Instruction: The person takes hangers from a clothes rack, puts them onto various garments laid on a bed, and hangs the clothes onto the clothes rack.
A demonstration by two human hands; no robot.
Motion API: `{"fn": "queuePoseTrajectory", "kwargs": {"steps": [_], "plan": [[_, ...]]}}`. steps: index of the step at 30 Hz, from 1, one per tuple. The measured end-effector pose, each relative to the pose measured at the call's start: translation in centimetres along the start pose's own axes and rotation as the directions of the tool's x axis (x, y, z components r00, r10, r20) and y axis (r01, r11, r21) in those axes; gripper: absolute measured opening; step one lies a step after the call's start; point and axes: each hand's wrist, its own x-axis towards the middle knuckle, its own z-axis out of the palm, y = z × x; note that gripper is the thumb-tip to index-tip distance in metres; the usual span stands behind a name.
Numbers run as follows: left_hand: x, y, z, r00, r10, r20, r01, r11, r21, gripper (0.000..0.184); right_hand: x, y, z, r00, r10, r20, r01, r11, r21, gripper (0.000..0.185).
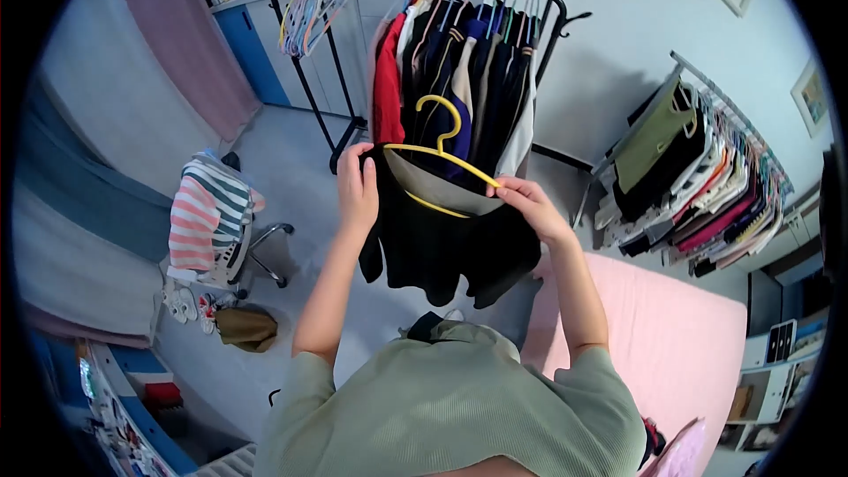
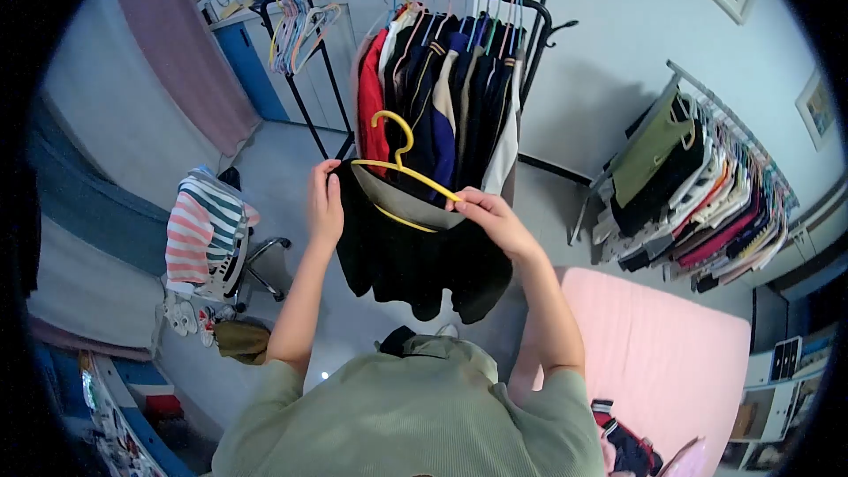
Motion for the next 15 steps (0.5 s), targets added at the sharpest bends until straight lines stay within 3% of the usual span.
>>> {"fn": "queuePoseTrajectory", "kwargs": {"steps": [5,8,12,15], "plan": [[0.1,-0.4,1.7,0.966,-0.193,0.171,0.217,0.967,-0.135,0.012,6.3,1.9,0.8,0.992,-0.018,0.129,0.013,0.999,0.035,0.020],[-0.4,-0.7,1.9,0.921,-0.296,0.252,0.355,0.905,-0.233,0.018,9.8,3.6,2.9,0.985,0.009,0.174,-0.030,0.992,0.121,0.020],[1.5,-1.3,0.9,0.931,-0.279,0.234,0.335,0.908,-0.252,0.021,13.9,4.9,6.4,0.976,0.162,0.148,-0.205,0.913,0.352,0.025],[3.5,-3.7,0.0,0.938,-0.266,0.221,0.319,0.914,-0.251,0.021,17.8,6.1,8.5,0.967,0.193,0.165,-0.250,0.846,0.472,0.026]]}}
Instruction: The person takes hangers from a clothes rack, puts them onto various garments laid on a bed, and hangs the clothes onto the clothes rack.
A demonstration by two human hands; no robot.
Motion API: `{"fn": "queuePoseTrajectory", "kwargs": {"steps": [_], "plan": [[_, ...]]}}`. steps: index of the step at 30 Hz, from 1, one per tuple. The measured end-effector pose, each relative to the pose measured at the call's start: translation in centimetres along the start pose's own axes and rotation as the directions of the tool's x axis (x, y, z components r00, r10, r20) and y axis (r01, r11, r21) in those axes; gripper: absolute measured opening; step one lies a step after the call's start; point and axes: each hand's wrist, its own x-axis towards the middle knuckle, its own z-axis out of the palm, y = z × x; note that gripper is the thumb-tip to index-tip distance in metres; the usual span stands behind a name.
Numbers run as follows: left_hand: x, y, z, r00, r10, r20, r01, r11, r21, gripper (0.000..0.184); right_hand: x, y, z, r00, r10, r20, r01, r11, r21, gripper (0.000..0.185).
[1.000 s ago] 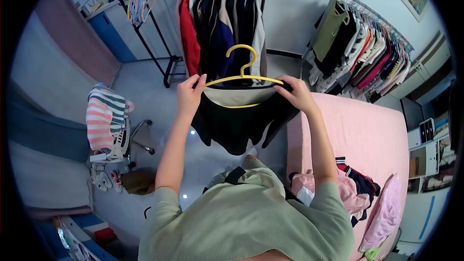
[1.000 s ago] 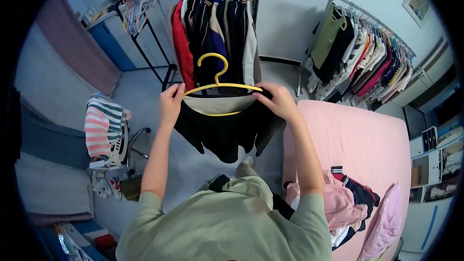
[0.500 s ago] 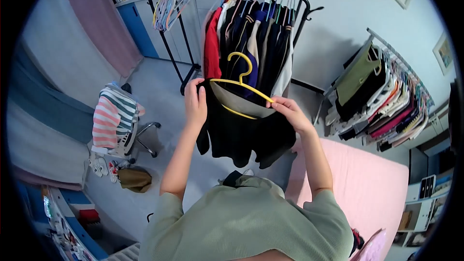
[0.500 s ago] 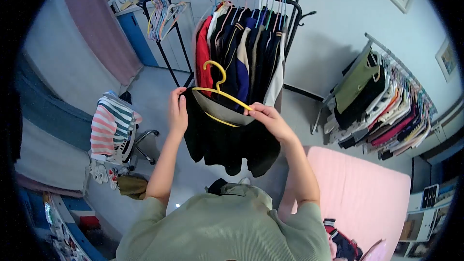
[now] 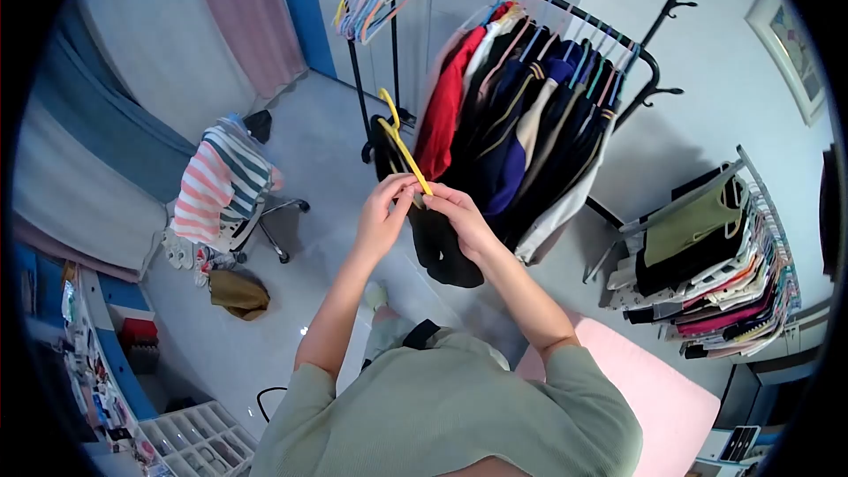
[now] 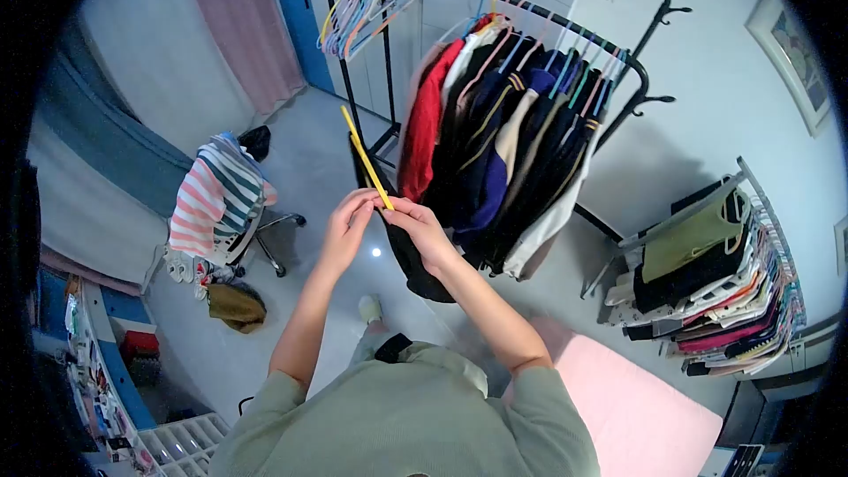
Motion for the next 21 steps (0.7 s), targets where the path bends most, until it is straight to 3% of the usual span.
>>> {"fn": "queuePoseTrajectory", "kwargs": {"steps": [3,5,7,9,10,13,17,21], "plan": [[2.5,-2.0,-2.0,1.000,-0.028,-0.001,0.028,0.999,-0.045,0.026,4.0,-0.3,1.2,1.000,0.029,-0.009,-0.028,0.995,0.096,0.026],[4.5,-2.5,-3.3,1.000,-0.018,0.006,0.018,0.998,-0.068,0.028,6.7,-0.3,1.9,0.999,0.029,-0.038,-0.027,0.998,0.051,0.026],[6.5,-4.0,-5.3,0.994,-0.017,0.106,0.027,0.995,-0.094,0.046,9.4,-0.3,2.4,0.994,0.060,-0.089,-0.060,0.998,0.010,0.027],[8.6,-4.8,-7.2,0.983,0.015,0.183,0.003,0.995,-0.097,0.058,11.7,-0.9,3.8,0.994,0.046,-0.102,-0.036,0.994,0.100,0.028],[9.7,-5.6,-8.2,0.964,-0.048,0.262,0.079,0.991,-0.110,0.071,12.9,-1.2,4.3,0.994,0.022,-0.109,-0.012,0.996,0.090,0.027],[12.2,-7.1,-10.1,0.948,-0.067,0.310,0.134,0.970,-0.202,0.078,16.7,-0.6,5.1,0.987,-0.083,-0.135,0.091,0.994,0.058,0.026],[15.4,-9.6,-11.2,0.937,-0.084,0.340,0.167,0.960,-0.224,0.076,19.7,-0.7,6.0,0.958,-0.121,-0.261,0.116,0.993,-0.032,0.023],[18.1,-11.6,-11.2,0.949,-0.052,0.312,0.151,0.941,-0.303,0.072,22.9,-0.5,5.8,0.936,-0.218,-0.277,0.206,0.976,-0.073,0.024]]}}
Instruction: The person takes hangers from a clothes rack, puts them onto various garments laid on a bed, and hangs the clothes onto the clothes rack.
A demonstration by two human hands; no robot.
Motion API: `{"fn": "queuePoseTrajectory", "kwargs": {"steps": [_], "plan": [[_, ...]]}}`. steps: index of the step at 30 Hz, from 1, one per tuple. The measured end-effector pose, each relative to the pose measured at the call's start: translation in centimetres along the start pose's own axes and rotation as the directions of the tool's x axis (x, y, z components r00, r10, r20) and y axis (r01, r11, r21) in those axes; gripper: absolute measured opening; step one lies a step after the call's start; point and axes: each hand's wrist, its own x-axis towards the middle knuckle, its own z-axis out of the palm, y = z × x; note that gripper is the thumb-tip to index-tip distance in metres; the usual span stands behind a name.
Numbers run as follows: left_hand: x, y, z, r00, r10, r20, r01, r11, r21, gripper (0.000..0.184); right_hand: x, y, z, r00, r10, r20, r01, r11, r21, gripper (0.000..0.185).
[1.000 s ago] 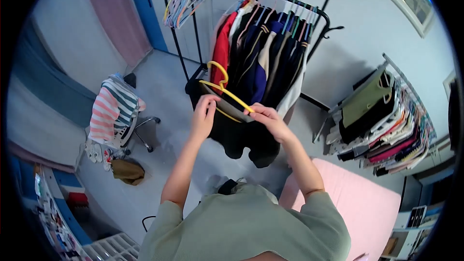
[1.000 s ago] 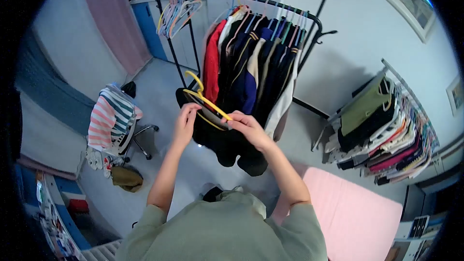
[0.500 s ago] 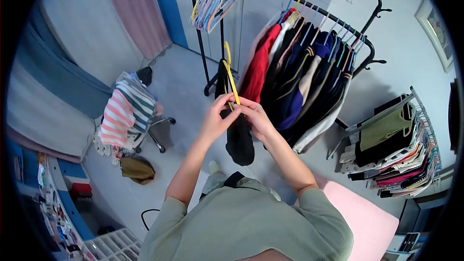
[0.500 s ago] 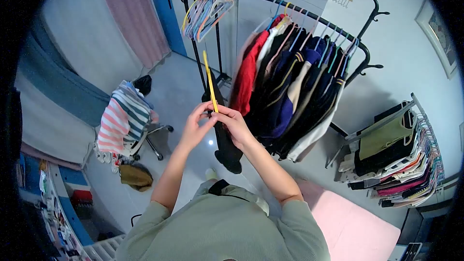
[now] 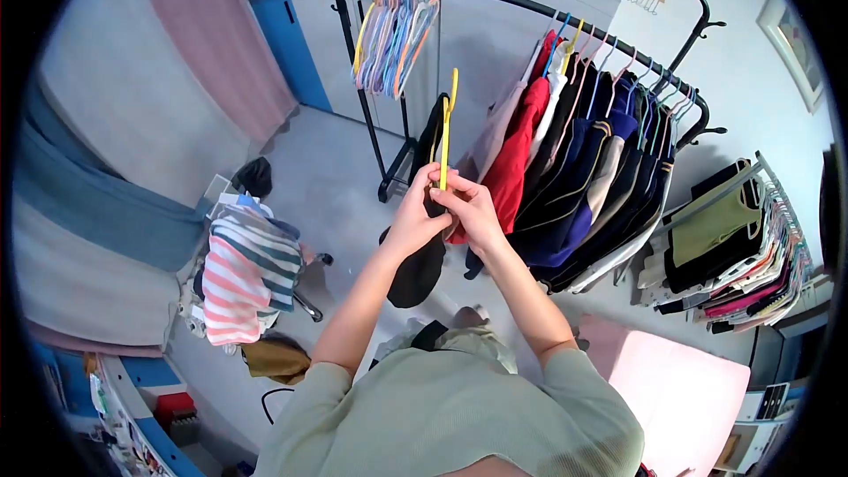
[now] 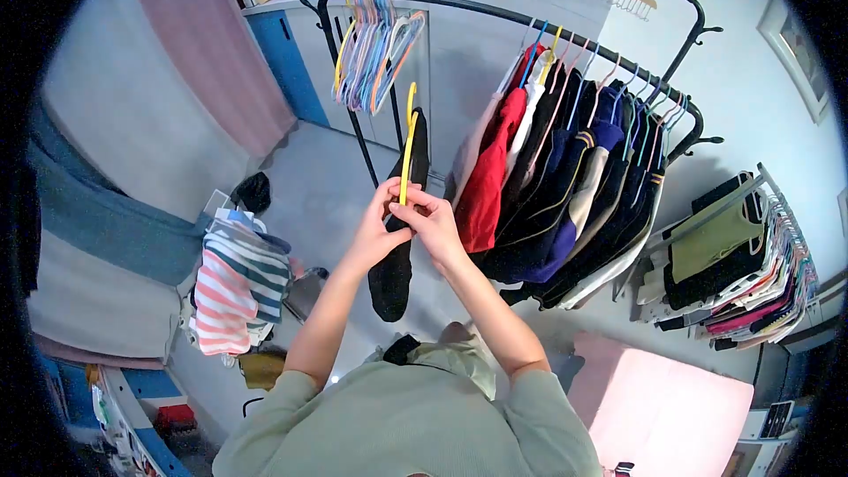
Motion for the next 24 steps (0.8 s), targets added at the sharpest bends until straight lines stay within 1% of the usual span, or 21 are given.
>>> {"fn": "queuePoseTrajectory", "kwargs": {"steps": [1,4,8,9,12,13,16,21,24], "plan": [[0.7,-0.4,-0.2,1.000,0.026,-0.007,-0.025,0.999,0.047,0.070,0.8,0.2,-0.1,1.000,0.000,-0.003,0.000,1.000,0.006,0.024],[2.9,-1.3,-0.2,0.998,0.046,-0.037,-0.047,0.999,-0.014,0.067,3.4,0.5,-0.5,0.998,-0.060,-0.013,0.059,0.998,-0.004,0.024],[7.4,-2.7,-0.1,0.994,0.082,-0.069,-0.077,0.994,0.078,0.060,6.9,-0.7,-1.6,0.994,-0.100,-0.041,0.099,0.995,-0.017,0.024],[8.3,-3.0,0.0,0.994,0.077,-0.078,-0.072,0.995,0.066,0.059,7.8,-0.9,-2.1,0.993,-0.110,-0.040,0.109,0.994,-0.023,0.023],[11.7,-3.2,0.7,0.991,0.079,-0.106,-0.077,0.997,0.029,0.054,10.6,-2.0,-4.1,0.989,-0.145,-0.027,0.143,0.988,-0.049,0.023],[13.0,-3.4,0.8,0.990,0.099,-0.099,-0.094,0.994,0.054,0.051,11.5,-2.4,-4.7,0.986,-0.163,-0.019,0.163,0.986,-0.043,0.023],[16.7,-3.4,2.0,0.986,0.132,-0.101,-0.128,0.991,0.042,0.049,14.0,-4.3,-6.7,0.981,-0.195,-0.007,0.194,0.980,-0.051,0.023],[21.5,-2.8,4.5,0.980,0.165,-0.109,-0.154,0.982,0.108,0.045,16.3,-7.3,-9.8,0.969,-0.247,0.001,0.246,0.968,-0.053,0.024],[23.2,-3.0,5.5,0.978,0.180,-0.105,-0.164,0.975,0.150,0.042,17.1,-8.0,-12.1,0.971,-0.237,0.041,0.239,0.969,-0.056,0.025]]}}
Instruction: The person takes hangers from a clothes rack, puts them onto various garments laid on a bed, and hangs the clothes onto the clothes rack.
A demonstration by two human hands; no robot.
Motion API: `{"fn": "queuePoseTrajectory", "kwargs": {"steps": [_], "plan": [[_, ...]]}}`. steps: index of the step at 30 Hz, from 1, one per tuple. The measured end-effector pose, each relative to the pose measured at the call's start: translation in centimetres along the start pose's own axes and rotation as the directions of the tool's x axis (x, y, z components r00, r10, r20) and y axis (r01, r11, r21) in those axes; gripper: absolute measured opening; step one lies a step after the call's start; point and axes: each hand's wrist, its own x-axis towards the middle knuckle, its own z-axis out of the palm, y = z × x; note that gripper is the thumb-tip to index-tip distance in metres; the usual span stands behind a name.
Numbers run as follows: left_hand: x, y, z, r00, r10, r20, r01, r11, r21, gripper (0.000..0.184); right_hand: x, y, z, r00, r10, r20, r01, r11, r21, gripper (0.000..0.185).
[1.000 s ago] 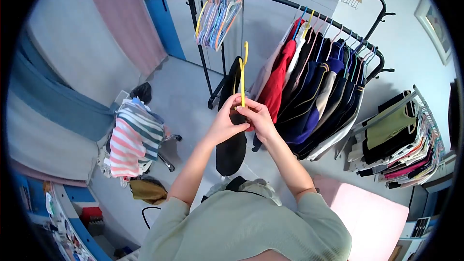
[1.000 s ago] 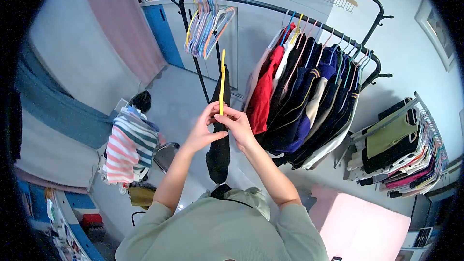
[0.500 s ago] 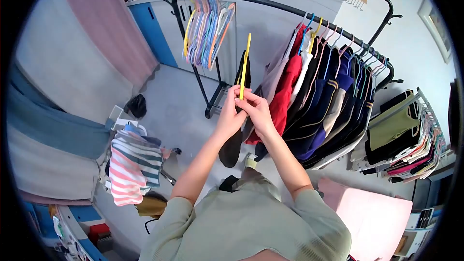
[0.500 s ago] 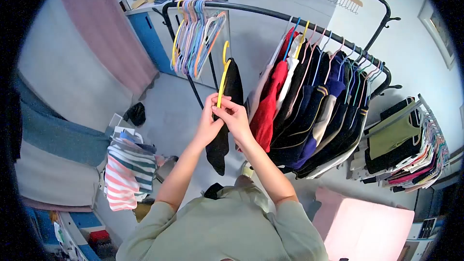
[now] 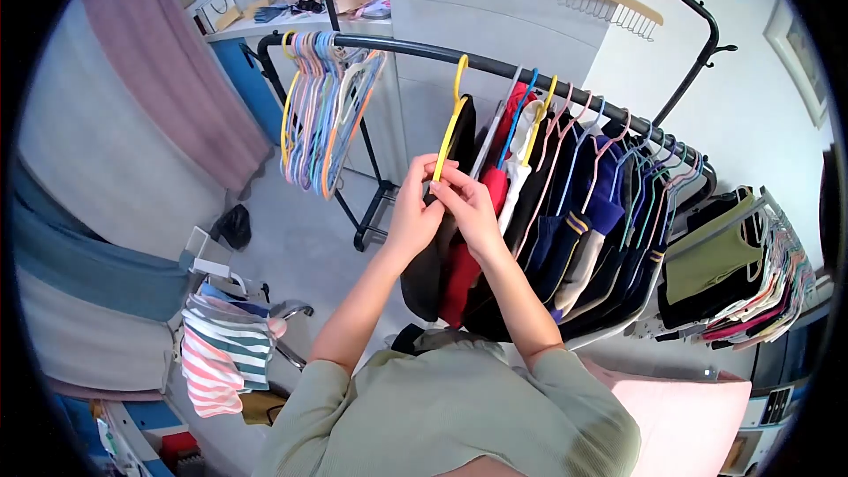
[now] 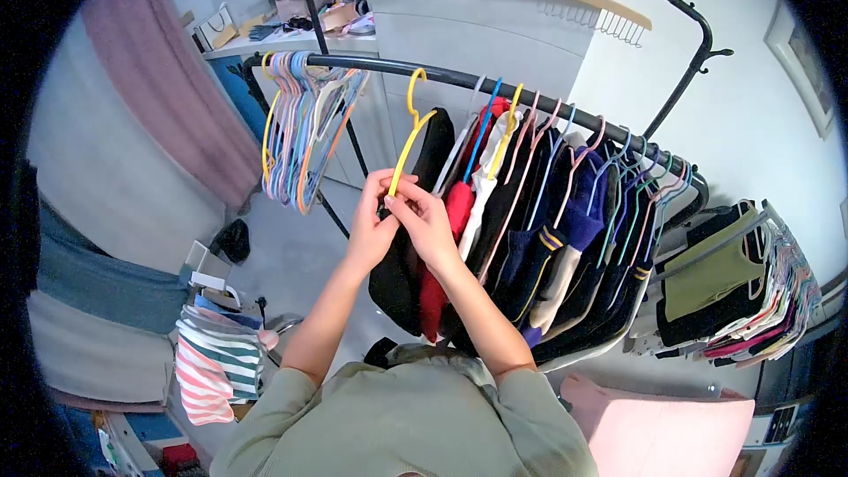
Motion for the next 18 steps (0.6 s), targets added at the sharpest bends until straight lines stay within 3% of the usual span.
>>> {"fn": "queuePoseTrajectory", "kwargs": {"steps": [6,10,18], "plan": [[2.2,0.0,0.5,1.000,0.019,0.008,-0.019,0.995,0.093,0.040,1.5,-1.0,-1.0,0.999,0.040,0.004,-0.040,0.998,0.050,0.027],[2.6,-0.3,-0.3,0.998,-0.051,0.036,0.047,0.993,0.105,0.040,2.3,0.8,-0.9,1.000,0.014,0.025,-0.016,0.996,0.089,0.027],[2.3,-2.4,-3.3,1.000,0.022,-0.022,-0.017,0.975,0.222,0.039,4.5,4.9,1.3,0.995,-0.085,0.050,0.080,0.993,0.087,0.022]]}}
